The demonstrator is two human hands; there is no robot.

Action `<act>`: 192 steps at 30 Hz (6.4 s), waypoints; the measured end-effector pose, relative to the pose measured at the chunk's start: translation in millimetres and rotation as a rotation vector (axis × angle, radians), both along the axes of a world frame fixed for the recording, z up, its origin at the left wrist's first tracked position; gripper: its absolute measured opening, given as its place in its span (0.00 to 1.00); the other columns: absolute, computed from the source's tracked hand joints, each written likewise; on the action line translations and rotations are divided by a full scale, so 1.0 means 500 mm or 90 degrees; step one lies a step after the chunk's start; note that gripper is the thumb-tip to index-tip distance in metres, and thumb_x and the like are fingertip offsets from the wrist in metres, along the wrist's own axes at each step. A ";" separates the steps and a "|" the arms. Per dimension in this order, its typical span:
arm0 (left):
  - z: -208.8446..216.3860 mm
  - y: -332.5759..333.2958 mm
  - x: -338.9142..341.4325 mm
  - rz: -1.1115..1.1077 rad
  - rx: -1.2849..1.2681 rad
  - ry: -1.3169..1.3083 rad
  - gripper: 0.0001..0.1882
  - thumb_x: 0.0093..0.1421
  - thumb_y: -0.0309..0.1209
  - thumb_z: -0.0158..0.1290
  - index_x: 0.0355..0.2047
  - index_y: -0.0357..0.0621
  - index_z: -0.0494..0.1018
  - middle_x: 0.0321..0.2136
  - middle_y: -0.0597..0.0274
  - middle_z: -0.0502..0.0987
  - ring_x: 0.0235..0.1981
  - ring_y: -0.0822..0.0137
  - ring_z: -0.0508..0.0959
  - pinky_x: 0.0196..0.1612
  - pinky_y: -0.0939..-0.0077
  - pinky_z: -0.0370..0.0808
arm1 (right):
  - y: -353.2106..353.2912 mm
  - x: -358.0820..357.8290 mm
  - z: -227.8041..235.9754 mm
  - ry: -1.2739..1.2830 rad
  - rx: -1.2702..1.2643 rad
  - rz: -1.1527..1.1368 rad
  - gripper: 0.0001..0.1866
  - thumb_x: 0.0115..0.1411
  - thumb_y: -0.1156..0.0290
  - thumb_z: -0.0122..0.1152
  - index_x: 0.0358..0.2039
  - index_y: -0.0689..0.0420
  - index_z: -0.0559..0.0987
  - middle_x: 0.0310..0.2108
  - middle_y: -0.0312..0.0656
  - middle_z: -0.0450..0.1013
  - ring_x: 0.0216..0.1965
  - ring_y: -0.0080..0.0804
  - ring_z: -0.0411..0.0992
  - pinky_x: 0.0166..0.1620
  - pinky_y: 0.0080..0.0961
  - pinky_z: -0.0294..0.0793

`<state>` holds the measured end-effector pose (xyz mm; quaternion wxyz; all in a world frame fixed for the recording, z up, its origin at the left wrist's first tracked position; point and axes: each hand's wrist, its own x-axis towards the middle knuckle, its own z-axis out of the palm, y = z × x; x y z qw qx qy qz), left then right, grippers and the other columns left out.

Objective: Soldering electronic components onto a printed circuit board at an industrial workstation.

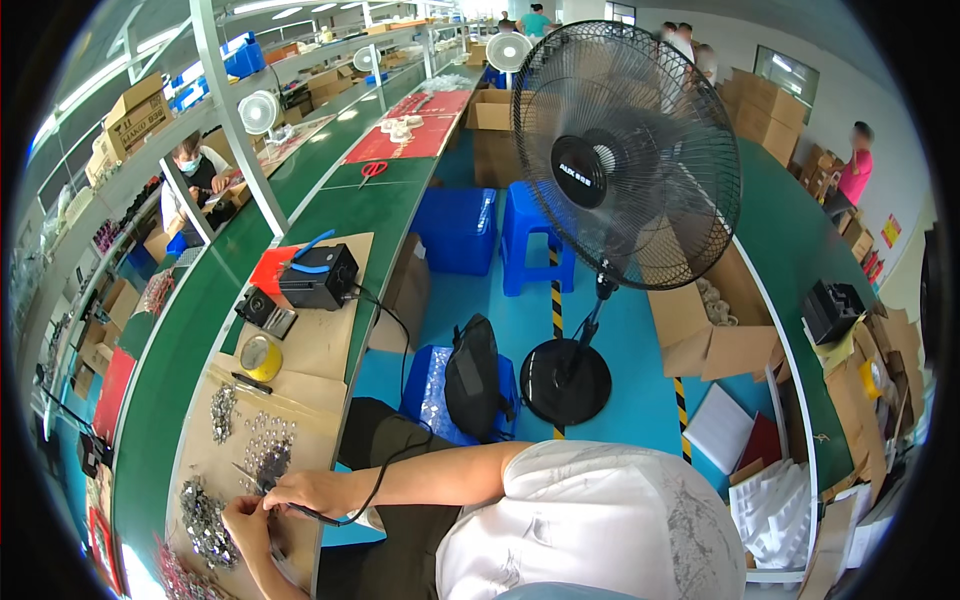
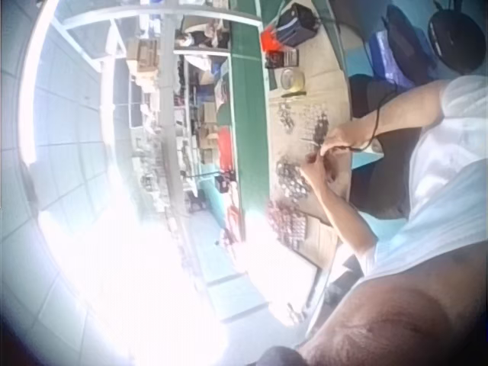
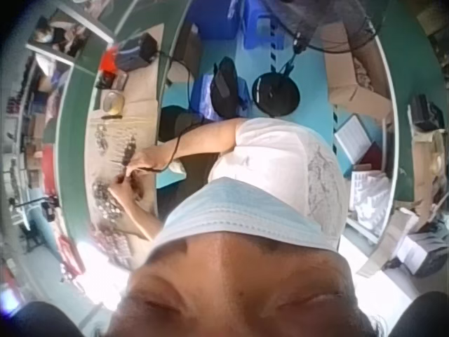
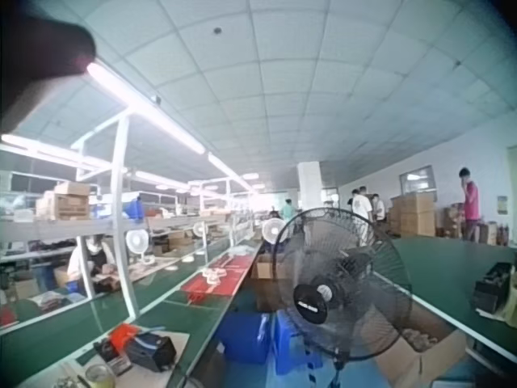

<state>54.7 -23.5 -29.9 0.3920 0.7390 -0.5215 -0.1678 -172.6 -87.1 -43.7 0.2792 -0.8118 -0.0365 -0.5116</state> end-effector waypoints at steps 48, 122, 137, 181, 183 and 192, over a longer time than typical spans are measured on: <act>0.044 0.009 -0.103 -0.037 0.050 -0.150 0.09 0.57 0.31 0.62 0.30 0.36 0.82 0.25 0.52 0.83 0.29 0.53 0.83 0.37 0.62 0.80 | -0.084 -0.059 0.001 0.045 0.391 -0.034 0.05 0.66 0.79 0.62 0.39 0.66 0.82 0.25 0.35 0.77 0.21 0.14 0.74 0.26 0.16 0.81; 0.046 0.015 -0.113 -0.024 0.029 -0.169 0.08 0.56 0.30 0.62 0.28 0.37 0.78 0.25 0.47 0.79 0.29 0.47 0.79 0.35 0.57 0.75 | -0.165 -0.020 0.018 0.163 -0.130 -0.159 0.19 0.57 0.76 0.67 0.50 0.49 0.82 0.31 0.40 0.78 0.32 0.42 0.73 0.40 0.38 0.73; 0.042 0.005 -0.112 -0.018 0.026 -0.128 0.08 0.59 0.23 0.62 0.26 0.32 0.75 0.20 0.53 0.76 0.22 0.61 0.74 0.30 0.64 0.72 | -0.148 -0.039 0.032 0.199 -0.124 -0.191 0.15 0.54 0.72 0.65 0.43 0.50 0.83 0.30 0.37 0.75 0.36 0.41 0.73 0.38 0.34 0.76; 0.050 0.014 -0.115 -0.030 -0.002 -0.163 0.09 0.55 0.31 0.65 0.30 0.36 0.81 0.26 0.50 0.81 0.27 0.54 0.81 0.35 0.63 0.78 | -0.146 -0.033 0.052 0.186 -0.071 -0.063 0.22 0.51 0.81 0.69 0.48 0.53 0.82 0.29 0.37 0.80 0.32 0.39 0.76 0.38 0.33 0.77; 0.054 0.023 -0.112 -0.010 0.025 -0.156 0.10 0.55 0.31 0.65 0.30 0.35 0.81 0.27 0.50 0.82 0.28 0.54 0.82 0.36 0.63 0.78 | -0.141 -0.023 0.045 0.185 -0.064 -0.059 0.23 0.50 0.82 0.70 0.48 0.52 0.82 0.28 0.37 0.80 0.32 0.39 0.76 0.38 0.32 0.77; 0.048 0.005 -0.109 -0.041 -0.013 -0.180 0.09 0.55 0.31 0.64 0.30 0.36 0.81 0.27 0.49 0.82 0.29 0.53 0.82 0.36 0.62 0.78 | -0.153 -0.039 0.052 0.164 -0.075 -0.080 0.25 0.48 0.85 0.71 0.48 0.53 0.83 0.30 0.38 0.81 0.31 0.38 0.76 0.37 0.33 0.77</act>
